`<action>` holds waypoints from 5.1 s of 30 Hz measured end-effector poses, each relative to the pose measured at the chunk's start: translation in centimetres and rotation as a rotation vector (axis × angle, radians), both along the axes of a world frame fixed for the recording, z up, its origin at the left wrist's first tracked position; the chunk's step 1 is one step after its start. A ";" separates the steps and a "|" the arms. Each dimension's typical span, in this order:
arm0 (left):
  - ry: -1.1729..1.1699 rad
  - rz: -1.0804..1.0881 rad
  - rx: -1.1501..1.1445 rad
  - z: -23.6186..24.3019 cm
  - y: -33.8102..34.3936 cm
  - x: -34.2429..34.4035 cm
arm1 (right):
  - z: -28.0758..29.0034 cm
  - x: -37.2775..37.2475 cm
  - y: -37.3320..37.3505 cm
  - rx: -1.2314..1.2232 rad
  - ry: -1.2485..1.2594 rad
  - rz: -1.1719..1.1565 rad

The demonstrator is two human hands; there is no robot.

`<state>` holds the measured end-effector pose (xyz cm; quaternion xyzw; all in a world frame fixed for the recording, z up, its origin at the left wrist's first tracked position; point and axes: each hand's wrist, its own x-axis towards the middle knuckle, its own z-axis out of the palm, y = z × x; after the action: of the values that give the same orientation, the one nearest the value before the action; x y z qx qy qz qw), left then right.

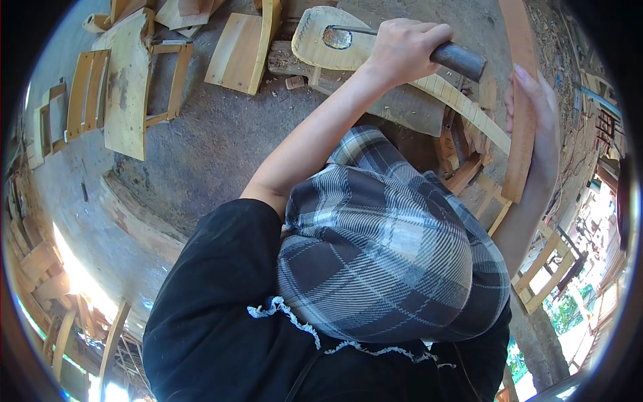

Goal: Carving a wooden instrument body using a chisel and a wooden mallet.

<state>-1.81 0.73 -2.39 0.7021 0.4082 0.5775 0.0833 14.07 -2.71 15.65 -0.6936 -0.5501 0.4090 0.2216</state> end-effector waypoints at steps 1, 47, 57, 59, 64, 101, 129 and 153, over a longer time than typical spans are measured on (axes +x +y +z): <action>-0.008 -0.012 0.004 0.1 0.2 0.4 | 0.3 0.2 -0.5 0.007 -0.023 0.004; -0.327 0.284 -0.451 4.1 4.5 -0.6 | -0.6 -1.1 2.3 0.093 0.015 0.054; -0.302 0.208 -0.412 3.8 5.3 -0.2 | 2.0 0.0 3.1 0.051 0.130 -0.151; -0.247 0.190 -0.483 3.9 4.7 0.0 | -0.4 0.2 3.6 0.097 -0.013 -0.036; -0.166 0.189 -0.532 2.6 5.1 -0.8 | 1.0 -1.0 4.6 0.112 -0.019 -0.035; 0.039 0.158 -0.619 1.3 6.3 0.6 | -0.4 1.4 4.4 0.091 0.111 -0.050; -0.946 0.216 -0.301 8.9 -3.4 -16.3 | -19.8 7.5 -4.9 0.347 0.045 -0.135; -0.292 0.037 -1.042 -1.4 -4.2 -15.9 | -21.6 20.6 -5.2 0.267 1.145 -0.906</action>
<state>-17.68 -3.49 -3.79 0.4731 0.6370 0.3914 0.4660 34.70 -7.90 -5.92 -0.4977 -0.0536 0.5048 0.7033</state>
